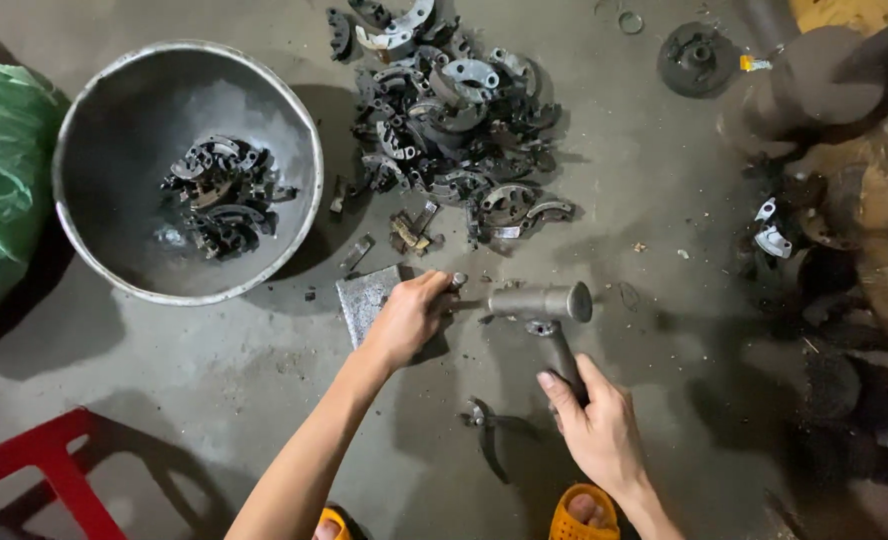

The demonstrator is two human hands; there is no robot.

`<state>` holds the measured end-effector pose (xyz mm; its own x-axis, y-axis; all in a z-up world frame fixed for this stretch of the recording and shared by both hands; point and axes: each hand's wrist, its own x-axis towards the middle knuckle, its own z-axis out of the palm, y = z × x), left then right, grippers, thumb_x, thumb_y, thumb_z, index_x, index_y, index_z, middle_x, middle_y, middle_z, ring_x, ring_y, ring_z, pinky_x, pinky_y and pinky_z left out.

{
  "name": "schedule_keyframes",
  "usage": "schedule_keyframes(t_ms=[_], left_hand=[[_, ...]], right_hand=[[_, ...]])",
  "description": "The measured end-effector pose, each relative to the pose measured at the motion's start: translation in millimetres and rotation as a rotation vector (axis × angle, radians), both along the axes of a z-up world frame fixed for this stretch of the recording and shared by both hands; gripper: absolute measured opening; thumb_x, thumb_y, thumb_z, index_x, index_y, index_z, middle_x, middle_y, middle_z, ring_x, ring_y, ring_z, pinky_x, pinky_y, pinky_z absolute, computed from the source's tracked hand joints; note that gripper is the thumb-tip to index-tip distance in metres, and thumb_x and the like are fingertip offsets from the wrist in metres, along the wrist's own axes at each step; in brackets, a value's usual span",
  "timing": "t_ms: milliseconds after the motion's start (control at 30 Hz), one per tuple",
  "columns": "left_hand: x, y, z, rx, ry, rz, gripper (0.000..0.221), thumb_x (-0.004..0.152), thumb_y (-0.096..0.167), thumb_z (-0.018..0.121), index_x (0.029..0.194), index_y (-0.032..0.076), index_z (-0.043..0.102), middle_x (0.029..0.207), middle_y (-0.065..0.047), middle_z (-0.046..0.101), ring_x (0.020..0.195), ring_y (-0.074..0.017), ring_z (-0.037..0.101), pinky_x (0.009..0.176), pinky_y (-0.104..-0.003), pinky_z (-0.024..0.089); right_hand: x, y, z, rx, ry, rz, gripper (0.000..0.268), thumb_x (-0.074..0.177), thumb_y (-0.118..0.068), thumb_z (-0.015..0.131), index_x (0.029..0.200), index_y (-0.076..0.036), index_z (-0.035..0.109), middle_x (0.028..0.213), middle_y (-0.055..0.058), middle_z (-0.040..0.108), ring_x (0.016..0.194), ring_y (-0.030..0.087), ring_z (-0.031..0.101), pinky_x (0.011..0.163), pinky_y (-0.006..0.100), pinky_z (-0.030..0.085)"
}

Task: Disassembling mechanical parts by using a hammer and punch to remove pins

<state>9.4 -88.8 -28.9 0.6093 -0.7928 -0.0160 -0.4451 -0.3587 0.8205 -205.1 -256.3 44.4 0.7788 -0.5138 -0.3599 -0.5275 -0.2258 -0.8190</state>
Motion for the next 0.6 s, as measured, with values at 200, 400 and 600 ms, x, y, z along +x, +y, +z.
schedule_keyframes(t_ms=[200, 400, 600], left_hand=[[4, -15, -9, 0.097, -0.021, -0.131, 0.033, 0.068, -0.007, 0.054, 0.100, -0.001, 0.057, 0.095, -0.016, 0.066, 0.081, -0.0401, 0.063, 0.078, -0.046, 0.051], [8, -16, -1, 0.102, 0.039, -0.134, 0.015, 0.085, -0.002, 0.053, 0.097, 0.005, 0.057, 0.085, -0.021, 0.063, 0.087, -0.0479, 0.066, 0.077, -0.053, 0.055], [14, 0, -38, 0.028, 0.060, 0.030, 0.011, 0.087, 0.004, 0.061, 0.095, 0.009, 0.057, 0.085, -0.019, 0.064, 0.088, -0.0464, 0.066, 0.075, -0.053, 0.053]], right_hand=[[10, -17, 15, 0.039, -0.144, 0.014, 0.010, 0.093, -0.016, 0.064, 0.090, -0.006, 0.062, 0.059, 0.003, 0.065, 0.040, 0.013, 0.055, 0.033, 0.028, 0.045], [37, -16, -17, -0.231, -0.017, 0.111, 0.026, 0.103, -0.018, 0.063, 0.082, -0.005, 0.066, 0.051, 0.010, 0.061, 0.037, 0.018, 0.053, 0.038, 0.032, 0.049], [44, -31, 18, -0.128, 0.152, 0.073, 0.036, 0.100, -0.030, 0.064, 0.075, -0.004, 0.061, 0.051, 0.012, 0.063, 0.044, 0.021, 0.065, 0.040, 0.034, 0.049]])
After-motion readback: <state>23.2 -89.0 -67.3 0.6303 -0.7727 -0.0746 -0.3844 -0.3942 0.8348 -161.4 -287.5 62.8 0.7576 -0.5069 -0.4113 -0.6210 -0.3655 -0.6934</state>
